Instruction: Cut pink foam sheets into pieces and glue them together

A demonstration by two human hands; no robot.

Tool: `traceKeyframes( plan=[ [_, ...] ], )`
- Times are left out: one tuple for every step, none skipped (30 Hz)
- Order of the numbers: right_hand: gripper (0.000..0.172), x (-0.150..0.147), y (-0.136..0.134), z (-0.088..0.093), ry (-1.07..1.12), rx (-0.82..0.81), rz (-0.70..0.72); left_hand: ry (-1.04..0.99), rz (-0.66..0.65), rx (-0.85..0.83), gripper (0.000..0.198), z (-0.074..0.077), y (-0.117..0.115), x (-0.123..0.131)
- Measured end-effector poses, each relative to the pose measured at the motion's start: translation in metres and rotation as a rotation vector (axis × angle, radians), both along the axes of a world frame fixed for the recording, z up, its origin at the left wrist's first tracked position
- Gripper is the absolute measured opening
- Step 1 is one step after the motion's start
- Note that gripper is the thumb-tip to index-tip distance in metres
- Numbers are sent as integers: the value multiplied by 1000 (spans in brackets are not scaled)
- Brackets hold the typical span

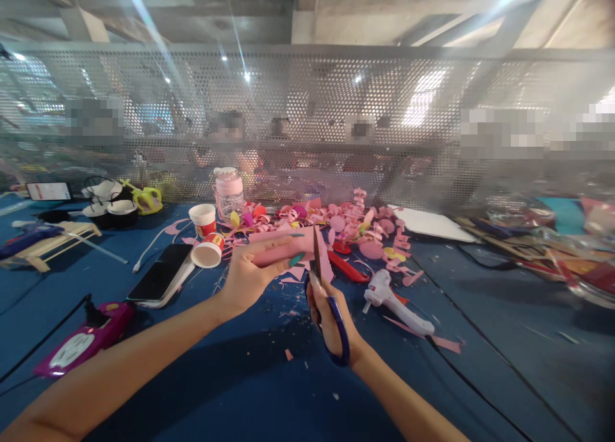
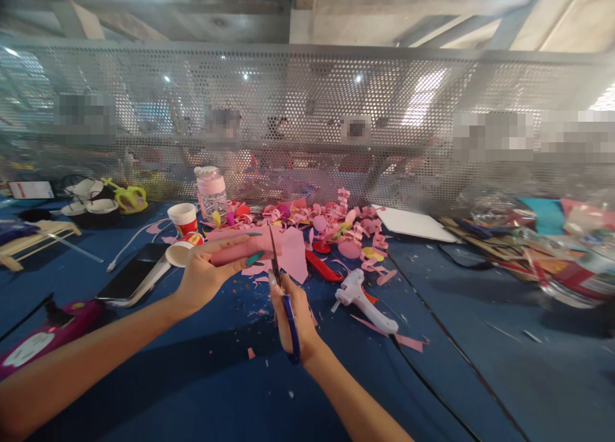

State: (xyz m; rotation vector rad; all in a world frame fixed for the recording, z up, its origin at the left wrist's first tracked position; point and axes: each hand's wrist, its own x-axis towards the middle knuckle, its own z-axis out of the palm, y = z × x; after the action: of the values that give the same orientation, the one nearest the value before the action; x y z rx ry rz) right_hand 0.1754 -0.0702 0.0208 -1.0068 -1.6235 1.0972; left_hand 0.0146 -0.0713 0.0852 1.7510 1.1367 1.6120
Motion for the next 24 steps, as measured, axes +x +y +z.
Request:
traceKeyframes(
  plan=[
    [36,0,0,0,-6,-1,0,-7,-9,1,23,0,0,0],
    [36,0,0,0,-13,-3,1,-16,-19,2,23,0,0,0],
    [37,1,0,0,-21,-5,2,-25,-27,2,23,0,0,0],
    [38,1,0,0,-27,-8,2,-34,-33,2,23,0,0,0],
    [39,1,0,0,-31,-8,-1,-43,-35,2,23,0,0,0],
    [39,1,0,0,-31,-7,-8,-50,-35,2,23,0,0,0],
    [40,1,0,0,-29,-4,-18,-55,-34,2,23,0,0,0],
    [41,0,0,0,-25,-2,-28,-56,-33,1,23,0,0,0],
    [42,0,0,0,-22,-2,-38,-56,-31,2,23,-1,0,0],
    [43,0,0,1,-19,-3,-48,-55,-29,2,24,-1,0,0],
    [43,0,0,1,-18,-6,-56,-52,-25,2,25,-1,1,0],
    [44,-1,0,1,-18,-9,-62,-49,-20,2,25,-2,1,0],
    [45,-1,0,2,-19,-12,-67,-46,-12,-1,26,-2,1,0],
    [45,-1,0,2,-19,-15,-69,-45,-2,-3,27,-2,1,0],
    [46,-1,0,2,-20,-19,-69,-44,7,-4,27,-3,1,0],
    [46,-1,0,3,-22,-23,-68,-41,12,-5,27,-3,1,0],
    [46,-1,0,3,-24,-26,-65,-40,17,-4,27,-3,1,0],
    [46,-1,0,3,-27,-28,-64,-39,20,-3,27,-2,1,1],
    [46,-1,0,4,-30,-28,-64,-39,24,-3,27,-2,0,1],
    [46,-1,0,4,-33,-28,-67,-38,29,-5,27,-2,0,1],
    [47,-1,0,4,-36,-27,-72,-39,36,-7,26,-2,0,1],
    [47,-1,0,4,-39,-26,-79,-40,41,-11,26,-2,0,1],
    [48,-1,0,4,-43,-26,-84,-40,45,-14,26,-2,0,1],
    [48,-1,0,4,-47,-26,-88,-39,46,-19,27,-3,0,1]
  ],
)
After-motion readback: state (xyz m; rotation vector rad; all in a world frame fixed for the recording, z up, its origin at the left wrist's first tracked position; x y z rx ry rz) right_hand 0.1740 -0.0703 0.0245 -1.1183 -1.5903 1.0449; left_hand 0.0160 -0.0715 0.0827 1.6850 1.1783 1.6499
